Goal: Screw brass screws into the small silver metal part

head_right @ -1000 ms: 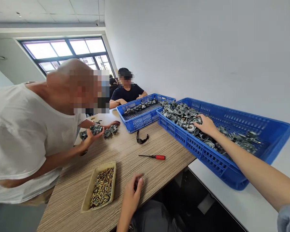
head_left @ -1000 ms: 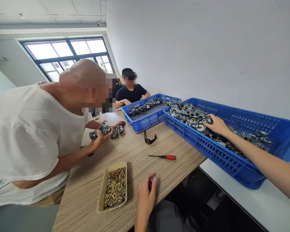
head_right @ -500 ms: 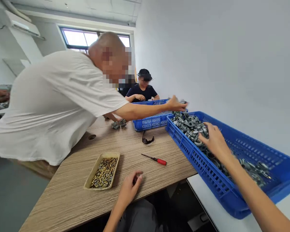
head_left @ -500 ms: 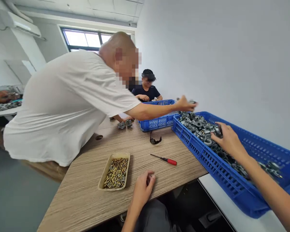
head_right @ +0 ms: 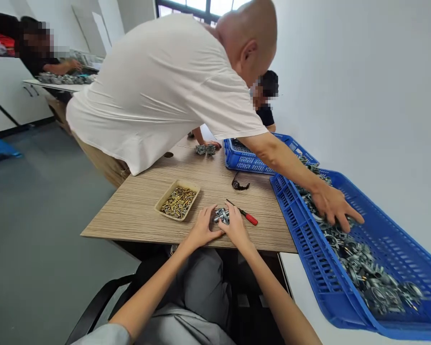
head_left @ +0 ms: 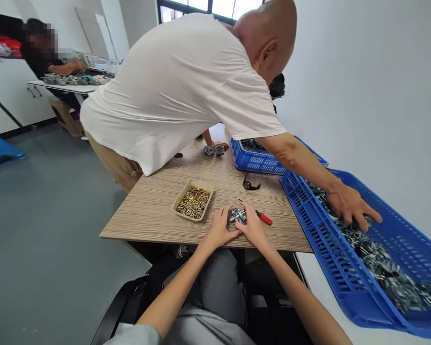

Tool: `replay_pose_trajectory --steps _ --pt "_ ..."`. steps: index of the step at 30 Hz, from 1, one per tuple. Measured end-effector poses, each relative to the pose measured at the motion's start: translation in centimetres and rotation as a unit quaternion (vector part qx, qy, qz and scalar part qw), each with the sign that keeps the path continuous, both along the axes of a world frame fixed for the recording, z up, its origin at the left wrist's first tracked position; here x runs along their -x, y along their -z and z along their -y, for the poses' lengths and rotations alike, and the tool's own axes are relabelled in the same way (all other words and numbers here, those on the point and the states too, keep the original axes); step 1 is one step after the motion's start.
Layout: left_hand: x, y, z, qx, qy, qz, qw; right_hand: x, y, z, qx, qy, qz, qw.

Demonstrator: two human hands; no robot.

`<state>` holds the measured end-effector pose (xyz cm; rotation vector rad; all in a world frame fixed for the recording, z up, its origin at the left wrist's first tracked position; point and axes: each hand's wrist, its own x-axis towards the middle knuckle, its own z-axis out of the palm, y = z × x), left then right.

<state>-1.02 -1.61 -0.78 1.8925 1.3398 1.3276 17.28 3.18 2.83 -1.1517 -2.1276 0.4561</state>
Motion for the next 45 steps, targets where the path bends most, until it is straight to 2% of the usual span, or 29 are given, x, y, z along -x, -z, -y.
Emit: replay_pose_trajectory --steps 4,7,9,13,16,19,26,31,45 --pt "-0.1 0.3 -0.1 -0.005 -0.002 -0.012 1.0 1.1 0.7 0.2 0.002 0.016 -0.011 1.0" --pt "-0.1 0.3 0.0 0.006 -0.012 -0.008 1.0 0.0 0.5 0.8 0.008 0.004 0.005 1.0" --pt "-0.1 0.2 0.1 0.011 -0.025 0.0 1.0 -1.9 0.5 1.1 -0.022 0.012 0.029 0.999" --pt "0.0 0.4 -0.2 0.002 -0.068 0.018 0.998 -7.3 1.6 1.4 -0.122 0.098 0.081 0.984" --pt "0.1 0.8 -0.6 0.001 -0.105 0.044 0.994 -10.8 3.3 1.3 -0.132 0.136 0.086 0.978" --pt "0.0 0.8 -0.9 0.009 -0.11 0.048 0.993 -12.5 4.5 1.1 -0.118 0.141 0.069 0.981" --pt "-0.4 -0.3 -0.8 0.02 -0.088 0.009 0.996 -12.6 4.6 1.1 -0.101 0.141 0.079 0.982" --pt "-0.4 -0.4 -1.0 0.019 -0.11 0.006 0.994 -12.5 4.3 1.3 -0.092 0.147 0.077 0.982" --pt "-0.5 -0.6 -1.0 0.022 -0.106 0.006 0.994 -12.3 4.0 1.4 -0.088 0.16 0.065 0.981"
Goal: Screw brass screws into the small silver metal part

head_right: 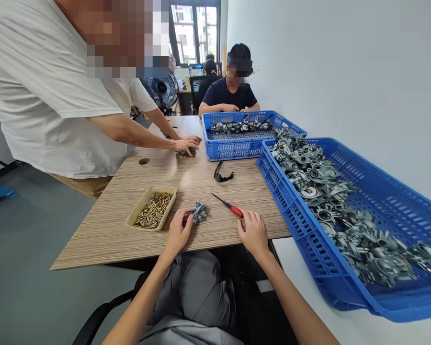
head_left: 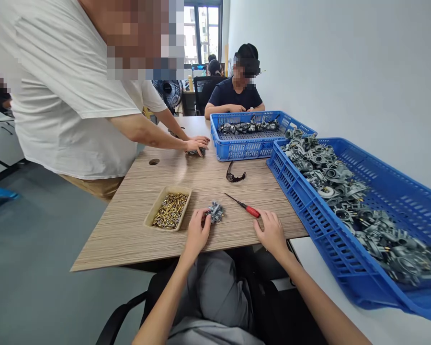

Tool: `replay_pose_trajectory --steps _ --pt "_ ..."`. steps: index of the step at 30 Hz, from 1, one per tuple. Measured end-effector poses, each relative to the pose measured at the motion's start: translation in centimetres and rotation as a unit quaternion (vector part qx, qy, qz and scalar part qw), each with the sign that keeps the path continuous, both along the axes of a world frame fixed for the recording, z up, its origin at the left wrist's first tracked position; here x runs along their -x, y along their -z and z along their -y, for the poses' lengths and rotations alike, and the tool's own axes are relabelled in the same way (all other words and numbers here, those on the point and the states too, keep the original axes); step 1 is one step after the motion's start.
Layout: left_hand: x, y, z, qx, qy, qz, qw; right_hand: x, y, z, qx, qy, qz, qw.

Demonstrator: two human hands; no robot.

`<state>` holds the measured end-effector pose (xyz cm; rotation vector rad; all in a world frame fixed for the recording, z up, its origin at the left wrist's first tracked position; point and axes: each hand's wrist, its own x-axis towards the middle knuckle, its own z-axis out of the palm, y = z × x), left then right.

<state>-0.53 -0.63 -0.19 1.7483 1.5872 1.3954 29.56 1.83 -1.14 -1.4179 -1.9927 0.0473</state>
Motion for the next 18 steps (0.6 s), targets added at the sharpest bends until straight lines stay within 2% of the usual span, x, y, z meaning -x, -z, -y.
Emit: replay_pose_trajectory --steps 18 --pt "-0.09 0.12 0.09 -0.006 -0.005 -0.01 1.0 -0.11 0.19 0.04 -0.004 -0.001 0.026 1.0"
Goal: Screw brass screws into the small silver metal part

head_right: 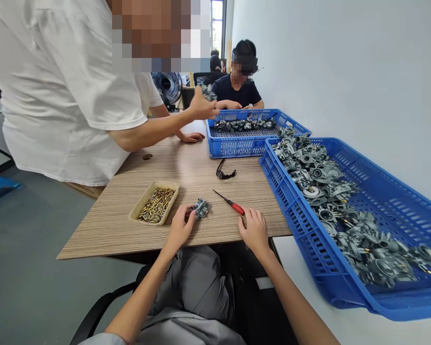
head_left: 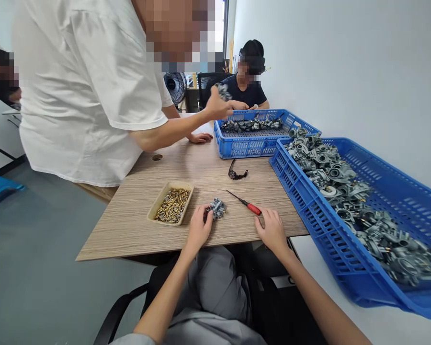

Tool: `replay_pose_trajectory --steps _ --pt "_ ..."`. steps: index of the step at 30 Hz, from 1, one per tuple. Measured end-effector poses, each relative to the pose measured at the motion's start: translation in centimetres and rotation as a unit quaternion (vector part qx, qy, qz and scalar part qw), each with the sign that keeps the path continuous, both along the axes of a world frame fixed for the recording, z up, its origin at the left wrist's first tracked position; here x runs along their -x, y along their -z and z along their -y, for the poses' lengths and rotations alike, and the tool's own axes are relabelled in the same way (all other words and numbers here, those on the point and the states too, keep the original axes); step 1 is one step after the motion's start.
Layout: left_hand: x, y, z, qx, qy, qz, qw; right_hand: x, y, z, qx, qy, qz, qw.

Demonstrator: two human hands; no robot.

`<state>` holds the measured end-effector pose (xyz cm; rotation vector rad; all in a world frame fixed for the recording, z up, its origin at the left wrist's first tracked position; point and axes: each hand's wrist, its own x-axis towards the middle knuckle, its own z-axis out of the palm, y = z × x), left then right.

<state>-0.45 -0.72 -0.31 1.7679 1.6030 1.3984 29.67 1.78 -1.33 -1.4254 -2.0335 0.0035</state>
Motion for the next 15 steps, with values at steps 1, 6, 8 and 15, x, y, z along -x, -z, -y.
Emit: replay_pose_trajectory --steps 1,6,8,15 --pt "0.01 0.02 0.0 0.001 0.001 0.001 1.0 -0.01 0.04 -0.01 -0.002 0.0 0.002 1.0" --pt "0.04 -0.08 0.13 0.009 0.01 -0.002 1.0 -0.08 0.28 -0.07 -0.014 0.002 0.004 1.0" --pt "-0.01 -0.16 0.21 0.009 0.011 -0.011 1.0 -0.1 0.32 -0.09 -0.017 0.003 0.005 1.0" --pt "-0.15 -0.17 0.19 0.024 0.014 -0.033 0.999 -0.17 0.28 -0.16 -0.013 -0.001 0.007 1.0"
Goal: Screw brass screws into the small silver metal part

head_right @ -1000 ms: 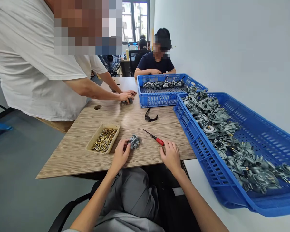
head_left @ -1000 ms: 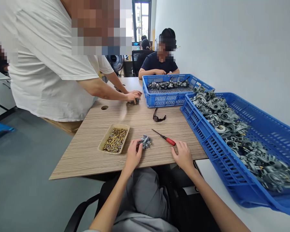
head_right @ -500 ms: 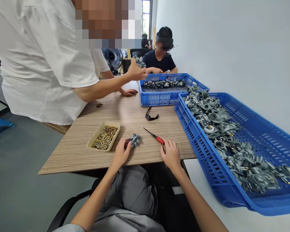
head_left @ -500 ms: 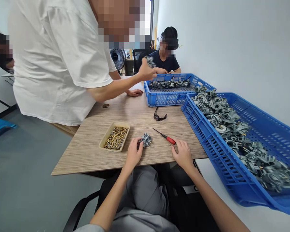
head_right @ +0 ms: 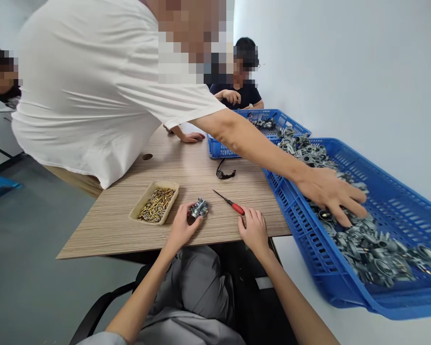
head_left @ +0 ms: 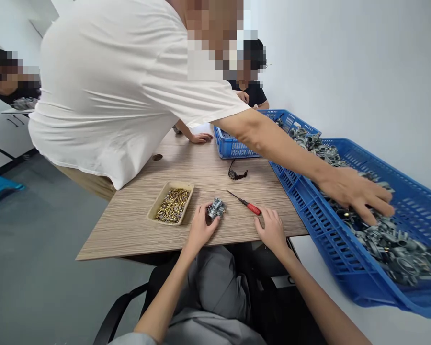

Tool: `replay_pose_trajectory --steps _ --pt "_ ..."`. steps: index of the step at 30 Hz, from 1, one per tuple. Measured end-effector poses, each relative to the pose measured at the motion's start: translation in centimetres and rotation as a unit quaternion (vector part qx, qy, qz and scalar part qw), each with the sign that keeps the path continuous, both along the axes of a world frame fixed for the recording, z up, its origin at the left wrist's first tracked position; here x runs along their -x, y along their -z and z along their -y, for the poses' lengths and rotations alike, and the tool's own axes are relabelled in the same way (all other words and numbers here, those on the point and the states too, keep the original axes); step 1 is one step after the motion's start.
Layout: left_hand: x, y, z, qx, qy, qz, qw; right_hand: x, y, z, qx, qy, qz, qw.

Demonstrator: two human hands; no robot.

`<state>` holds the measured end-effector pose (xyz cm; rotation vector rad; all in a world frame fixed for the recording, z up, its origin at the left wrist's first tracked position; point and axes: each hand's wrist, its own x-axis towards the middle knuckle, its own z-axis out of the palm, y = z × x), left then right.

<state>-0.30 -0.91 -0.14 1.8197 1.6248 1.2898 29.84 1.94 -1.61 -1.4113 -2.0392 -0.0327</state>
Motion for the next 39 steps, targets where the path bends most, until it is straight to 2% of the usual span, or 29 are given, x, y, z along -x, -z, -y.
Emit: replay_pose_trajectory --steps 9,13,19,23,31,39 --pt "0.2 0.4 -0.4 -0.002 0.023 -0.001 1.0 0.1 0.0 0.1 0.0 0.004 -0.004 1.0" --pt "0.1 0.2 -0.3 -0.002 0.006 -0.001 1.0 0.1 -0.1 0.1 0.001 0.004 -0.007 1.0" --pt "0.0 -0.7 0.3 0.042 -0.037 0.092 0.994 0.0 0.0 0.1 0.001 0.001 0.001 1.0" --pt "0.1 -0.9 0.3 0.043 -0.056 0.154 0.985 0.0 0.0 0.1 -0.007 0.0 0.0 1.0" --pt "0.1 -1.0 0.5 0.062 -0.059 0.194 0.977 -0.1 0.1 0.0 -0.009 -0.004 -0.007 1.0" --pt "0.1 -2.1 0.7 0.098 -0.08 0.199 0.972 -0.1 0.0 0.0 -0.001 0.0 -0.003 1.0"
